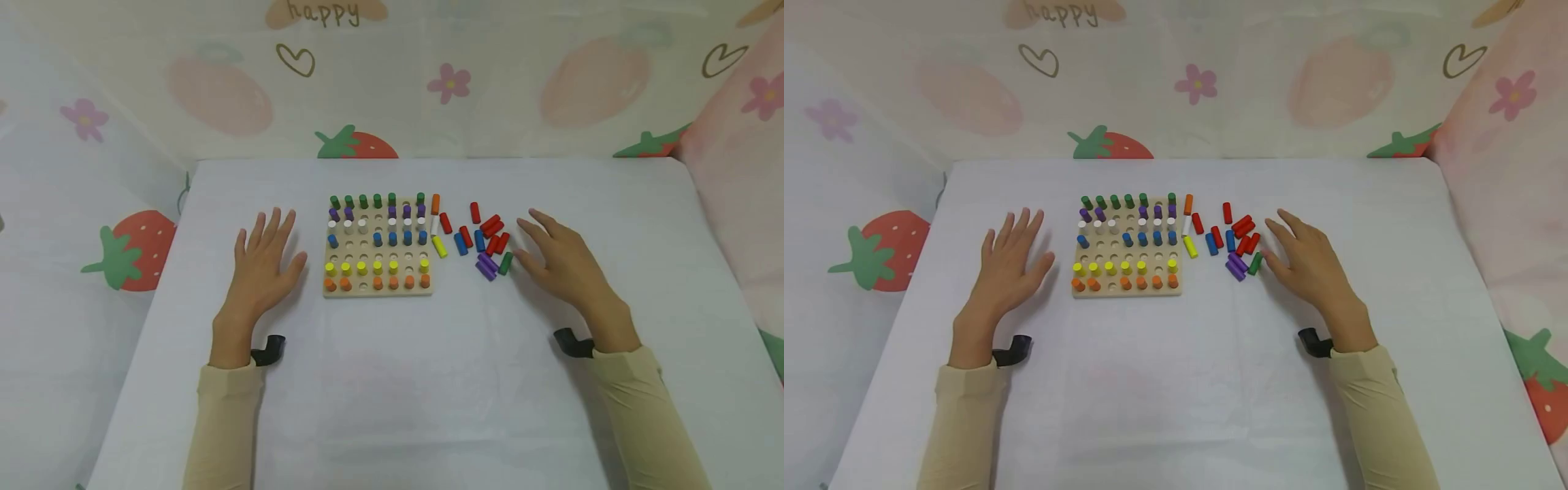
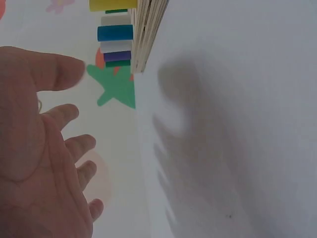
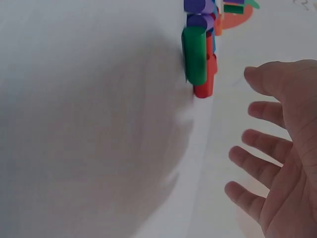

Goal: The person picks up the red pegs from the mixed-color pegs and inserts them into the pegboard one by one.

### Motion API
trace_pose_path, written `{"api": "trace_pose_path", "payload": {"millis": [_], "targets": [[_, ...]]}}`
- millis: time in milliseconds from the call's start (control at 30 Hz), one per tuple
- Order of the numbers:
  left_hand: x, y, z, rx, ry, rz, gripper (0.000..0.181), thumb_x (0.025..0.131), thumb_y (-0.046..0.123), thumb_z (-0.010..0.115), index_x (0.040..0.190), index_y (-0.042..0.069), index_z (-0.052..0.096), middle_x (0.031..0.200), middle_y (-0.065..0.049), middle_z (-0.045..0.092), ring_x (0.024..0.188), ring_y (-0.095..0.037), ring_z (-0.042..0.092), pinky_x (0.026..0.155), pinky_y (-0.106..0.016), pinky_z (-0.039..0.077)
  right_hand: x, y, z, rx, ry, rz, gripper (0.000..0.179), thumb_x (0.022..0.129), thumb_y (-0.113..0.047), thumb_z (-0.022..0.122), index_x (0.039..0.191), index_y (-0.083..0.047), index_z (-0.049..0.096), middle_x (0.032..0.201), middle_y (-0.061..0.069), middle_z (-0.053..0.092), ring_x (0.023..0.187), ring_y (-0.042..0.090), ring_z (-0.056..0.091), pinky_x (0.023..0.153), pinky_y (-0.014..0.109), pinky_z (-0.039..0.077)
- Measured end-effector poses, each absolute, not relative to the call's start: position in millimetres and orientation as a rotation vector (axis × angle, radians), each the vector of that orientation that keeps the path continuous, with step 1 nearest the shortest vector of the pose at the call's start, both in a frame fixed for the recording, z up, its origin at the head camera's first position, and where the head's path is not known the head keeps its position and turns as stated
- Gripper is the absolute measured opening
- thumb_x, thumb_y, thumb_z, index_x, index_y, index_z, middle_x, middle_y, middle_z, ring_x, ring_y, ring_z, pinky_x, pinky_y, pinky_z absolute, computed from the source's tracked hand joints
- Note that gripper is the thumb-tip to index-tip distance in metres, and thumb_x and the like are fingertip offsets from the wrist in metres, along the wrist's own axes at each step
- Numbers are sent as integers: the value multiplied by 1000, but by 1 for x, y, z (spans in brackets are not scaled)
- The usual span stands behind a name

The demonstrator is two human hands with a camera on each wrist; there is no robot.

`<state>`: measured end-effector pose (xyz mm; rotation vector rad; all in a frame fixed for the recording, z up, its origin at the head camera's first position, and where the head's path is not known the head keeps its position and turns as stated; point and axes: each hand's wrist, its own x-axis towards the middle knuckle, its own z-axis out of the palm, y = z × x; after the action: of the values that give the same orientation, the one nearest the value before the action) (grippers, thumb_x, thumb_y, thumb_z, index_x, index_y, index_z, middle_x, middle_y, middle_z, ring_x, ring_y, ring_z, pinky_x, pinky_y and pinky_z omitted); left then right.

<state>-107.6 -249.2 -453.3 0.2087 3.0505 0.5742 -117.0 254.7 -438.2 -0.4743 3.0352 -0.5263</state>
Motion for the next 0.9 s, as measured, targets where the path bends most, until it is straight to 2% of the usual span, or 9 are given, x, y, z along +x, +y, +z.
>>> {"api": "trace_pose_path", "payload": {"millis": [167,333,533,767,900], "targets": [[-108,-244,-455,209,3006,573,76,104,37,53,171,24,20,179,-12,17,168,-39,8,133,-70,5,-124,246,-439,-584,3003,-552,50,101,-19,71,147,-4,60,155,21,56,142,46,55,119,66,44],[-109,-238,-457,227,2960,570,71,103,37,55,168,22,31,176,-15,27,165,-42,18,133,-69,13,-133,238,-439,-682,2994,-562,38,99,-10,70,136,-2,68,142,21,67,131,44,64,114,62,51],[-109,-232,-459,264,2900,601,66,101,39,57,162,20,44,171,-16,38,162,-40,28,133,-65,21,-141,232,-436,-647,2939,-505,36,98,-7,69,134,-4,70,138,21,69,129,44,65,112,63,52],[-110,-232,-463,295,2865,599,67,98,38,58,161,20,45,171,-17,39,162,-42,29,132,-66,23,-146,231,-438,-630,2919,-467,37,99,-6,68,135,-3,69,140,22,68,130,44,64,112,63,52],[-109,-231,-460,294,2845,601,68,95,36,59,160,20,47,171,-17,39,162,-42,29,131,-68,24,-149,233,-440,-623,2931,-456,35,98,-7,69,132,-2,70,135,23,70,123,43,68,108,61,55]]}}
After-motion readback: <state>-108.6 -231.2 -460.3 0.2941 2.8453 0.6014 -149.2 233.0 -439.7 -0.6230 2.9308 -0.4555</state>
